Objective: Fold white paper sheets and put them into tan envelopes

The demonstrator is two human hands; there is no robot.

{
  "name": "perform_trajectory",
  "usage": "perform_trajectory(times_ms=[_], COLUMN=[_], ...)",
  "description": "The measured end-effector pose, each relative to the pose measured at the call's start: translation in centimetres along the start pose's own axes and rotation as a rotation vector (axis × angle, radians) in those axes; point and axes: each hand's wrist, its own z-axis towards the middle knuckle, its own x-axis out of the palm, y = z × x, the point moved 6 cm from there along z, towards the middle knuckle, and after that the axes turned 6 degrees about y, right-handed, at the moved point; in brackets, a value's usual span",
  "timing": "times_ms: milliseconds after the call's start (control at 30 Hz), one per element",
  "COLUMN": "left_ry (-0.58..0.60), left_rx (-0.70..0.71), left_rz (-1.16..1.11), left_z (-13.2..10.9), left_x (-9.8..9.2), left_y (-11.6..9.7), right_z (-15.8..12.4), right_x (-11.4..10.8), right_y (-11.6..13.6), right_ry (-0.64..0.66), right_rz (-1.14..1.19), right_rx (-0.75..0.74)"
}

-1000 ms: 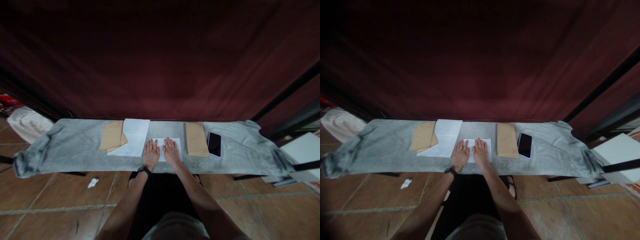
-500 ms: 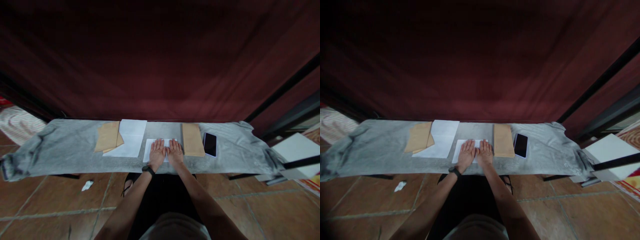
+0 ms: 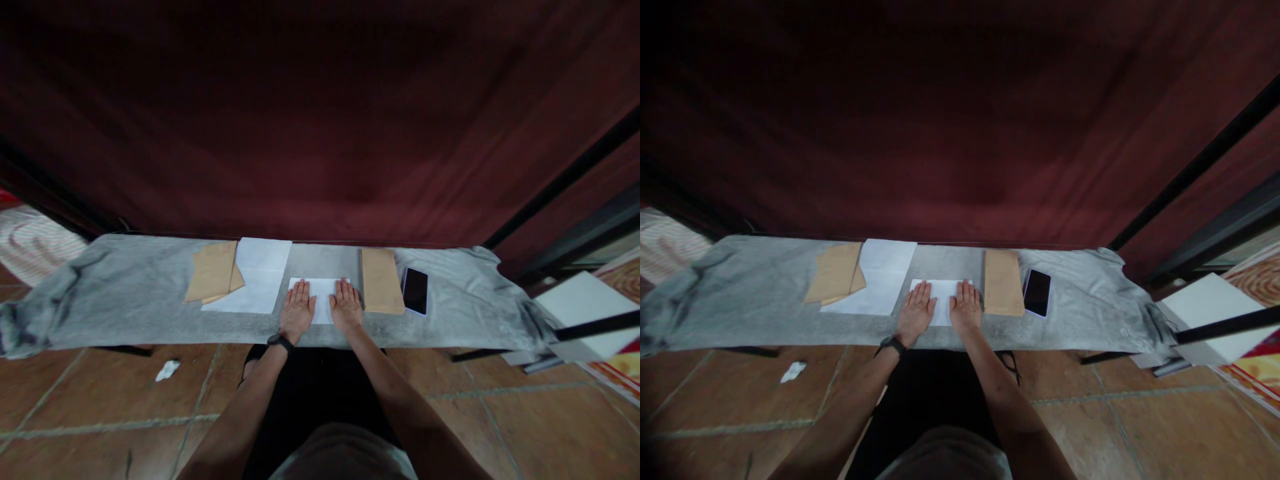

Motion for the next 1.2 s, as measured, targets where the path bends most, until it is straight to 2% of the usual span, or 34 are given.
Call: perform_trajectory(times_ms=[267,367,433,567,667,733,867,1033,1200], left_ry=[-0.022,-0.059,-0.088,0.006,0.052,0.056,0.063,0.079,0.097], left_rx=[-0.060,-0.099,-0.057,0.237,0.293,0.284,0.260,0.227,0.236], left_rz=[0.013,0.020,0.025,0.024,0.037,0.038,0.034,0.030,0.024], left_z=[-2.1,-3.4,-4.4,-6.4,-7.4,-7.8,-8.4,-9.2,-9.6], left_x=[-0.5,-1.3,-1.9,-1.8,-1.8,-2.1,-2.8,-3.1,-3.2], left_y=[2.7,2.8,1.5,-3.3,-4.6,-4.3,-2.2,0.1,0.6], right_z=[-0.1,-0.1,-0.2,-0.3,-0.4,-0.5,-0.7,-1.8,-4.2], right_x=[0.1,0.2,0.2,0.1,-0.2,-0.3,-0.3,0.0,0.6], right_y=[0.0,0.0,0.0,0.0,0.0,0.1,0.0,-0.6,-2.0], right_ry=[-0.021,-0.033,-0.034,-0.016,-0.021,-0.028,-0.042,-0.119,-0.138], right_rz=[-0.005,0.006,0.011,0.010,-0.004,-0.020,-0.045,-0.051,-0.046], right_rx=[-0.005,-0.001,0.000,0.000,-0.011,-0.020,-0.033,-0.082,-0.082])
